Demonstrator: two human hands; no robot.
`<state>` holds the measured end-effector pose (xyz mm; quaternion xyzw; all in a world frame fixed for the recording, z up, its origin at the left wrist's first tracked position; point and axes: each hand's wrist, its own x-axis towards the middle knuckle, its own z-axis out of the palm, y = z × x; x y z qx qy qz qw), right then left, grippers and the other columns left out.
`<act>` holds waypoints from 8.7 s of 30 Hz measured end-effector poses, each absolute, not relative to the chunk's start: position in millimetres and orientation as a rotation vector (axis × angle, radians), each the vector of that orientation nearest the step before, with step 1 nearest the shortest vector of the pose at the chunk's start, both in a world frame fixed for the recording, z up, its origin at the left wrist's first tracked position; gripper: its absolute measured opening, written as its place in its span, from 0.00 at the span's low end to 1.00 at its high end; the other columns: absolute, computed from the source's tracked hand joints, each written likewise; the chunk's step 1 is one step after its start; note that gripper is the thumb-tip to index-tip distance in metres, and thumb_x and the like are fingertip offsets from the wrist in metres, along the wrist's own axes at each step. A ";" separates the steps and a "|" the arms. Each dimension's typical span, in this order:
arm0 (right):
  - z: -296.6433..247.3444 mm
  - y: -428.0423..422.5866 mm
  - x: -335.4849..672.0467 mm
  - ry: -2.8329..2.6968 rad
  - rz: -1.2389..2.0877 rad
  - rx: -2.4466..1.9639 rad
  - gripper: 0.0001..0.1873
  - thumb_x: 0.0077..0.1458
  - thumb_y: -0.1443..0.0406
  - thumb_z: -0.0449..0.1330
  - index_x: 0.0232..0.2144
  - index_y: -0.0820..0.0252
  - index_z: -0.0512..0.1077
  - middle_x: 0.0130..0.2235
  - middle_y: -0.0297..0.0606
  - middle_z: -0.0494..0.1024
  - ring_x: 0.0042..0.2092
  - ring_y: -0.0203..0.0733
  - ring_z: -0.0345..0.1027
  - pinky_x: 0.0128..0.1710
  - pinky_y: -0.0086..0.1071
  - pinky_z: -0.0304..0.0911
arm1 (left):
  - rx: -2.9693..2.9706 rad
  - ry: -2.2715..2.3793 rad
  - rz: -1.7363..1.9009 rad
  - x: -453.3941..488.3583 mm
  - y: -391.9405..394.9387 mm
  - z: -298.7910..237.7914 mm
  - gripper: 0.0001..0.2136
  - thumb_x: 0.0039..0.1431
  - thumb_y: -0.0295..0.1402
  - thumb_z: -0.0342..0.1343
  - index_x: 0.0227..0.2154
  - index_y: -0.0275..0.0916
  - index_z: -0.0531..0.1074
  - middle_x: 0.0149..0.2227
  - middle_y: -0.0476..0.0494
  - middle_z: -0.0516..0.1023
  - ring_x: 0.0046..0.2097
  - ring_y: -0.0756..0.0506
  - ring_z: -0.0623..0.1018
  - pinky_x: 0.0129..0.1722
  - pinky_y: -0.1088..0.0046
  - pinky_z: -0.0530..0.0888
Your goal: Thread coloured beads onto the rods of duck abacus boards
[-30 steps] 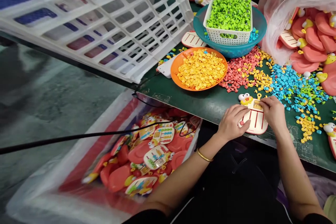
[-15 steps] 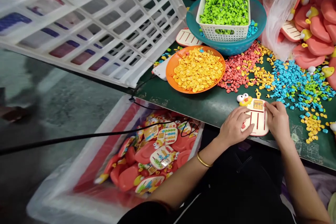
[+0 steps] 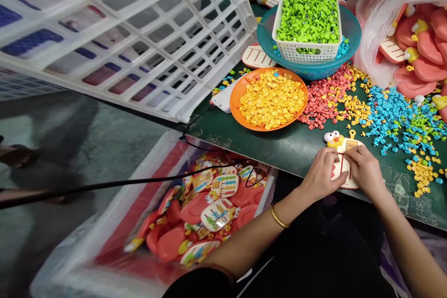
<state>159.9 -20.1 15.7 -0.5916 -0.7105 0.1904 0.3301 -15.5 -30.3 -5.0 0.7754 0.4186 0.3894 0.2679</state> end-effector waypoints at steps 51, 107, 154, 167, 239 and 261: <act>23.4 -51.1 179.1 -2.029 0.321 -1.613 0.16 0.64 0.68 0.48 0.43 0.56 0.76 0.40 0.44 0.72 0.43 0.45 0.67 0.42 0.37 0.68 | 2.174 1.300 1.060 2.3 -15.1 3.8 0.11 0.66 0.36 0.55 0.47 0.39 0.76 0.46 0.39 0.73 0.49 0.41 0.71 0.52 0.61 0.71; 23.1 -14.8 149.9 -1.955 0.731 -1.316 0.11 0.62 0.68 0.56 0.36 0.55 0.79 0.36 0.38 0.74 0.41 0.43 0.68 0.43 0.38 0.65 | 2.062 1.348 1.174 2.7 -38.2 -4.9 0.10 0.58 0.32 0.59 0.41 0.38 0.65 0.45 0.38 0.67 0.49 0.40 0.71 0.49 0.58 0.75; 37.0 -8.4 209.9 -1.874 0.402 -1.797 0.12 0.60 0.59 0.59 0.39 0.54 0.81 0.37 0.40 0.76 0.36 0.43 0.71 0.36 0.37 0.67 | 2.195 1.213 1.103 -5.6 -22.4 -1.6 0.16 0.58 0.39 0.62 0.46 0.38 0.70 0.44 0.39 0.75 0.50 0.39 0.72 0.53 0.57 0.72; 23.8 -51.6 181.0 -1.933 0.348 -1.607 0.16 0.64 0.66 0.51 0.44 0.52 0.79 0.38 0.42 0.77 0.40 0.43 0.71 0.39 0.36 0.70 | 2.179 1.180 1.049 -4.2 -23.9 -0.6 0.13 0.61 0.40 0.59 0.42 0.39 0.66 0.44 0.39 0.73 0.50 0.39 0.71 0.52 0.56 0.71; 18.7 -25.8 206.2 -1.795 0.313 -1.717 0.15 0.65 0.61 0.53 0.45 0.52 0.80 0.39 0.41 0.72 0.43 0.44 0.69 0.42 0.39 0.68 | 2.238 1.142 0.858 -2.4 -24.0 1.9 0.18 0.57 0.42 0.63 0.46 0.40 0.68 0.52 0.39 0.74 0.55 0.38 0.71 0.54 0.58 0.68; 40.8 36.9 220.8 -2.178 0.245 -1.569 0.13 0.63 0.65 0.55 0.39 0.54 0.80 0.39 0.43 0.79 0.45 0.51 0.62 0.49 0.47 0.62 | 2.505 0.988 0.656 -2.8 -18.0 12.1 0.20 0.67 0.38 0.50 0.61 0.50 0.66 0.64 0.46 0.69 0.64 0.36 0.65 0.63 0.49 0.54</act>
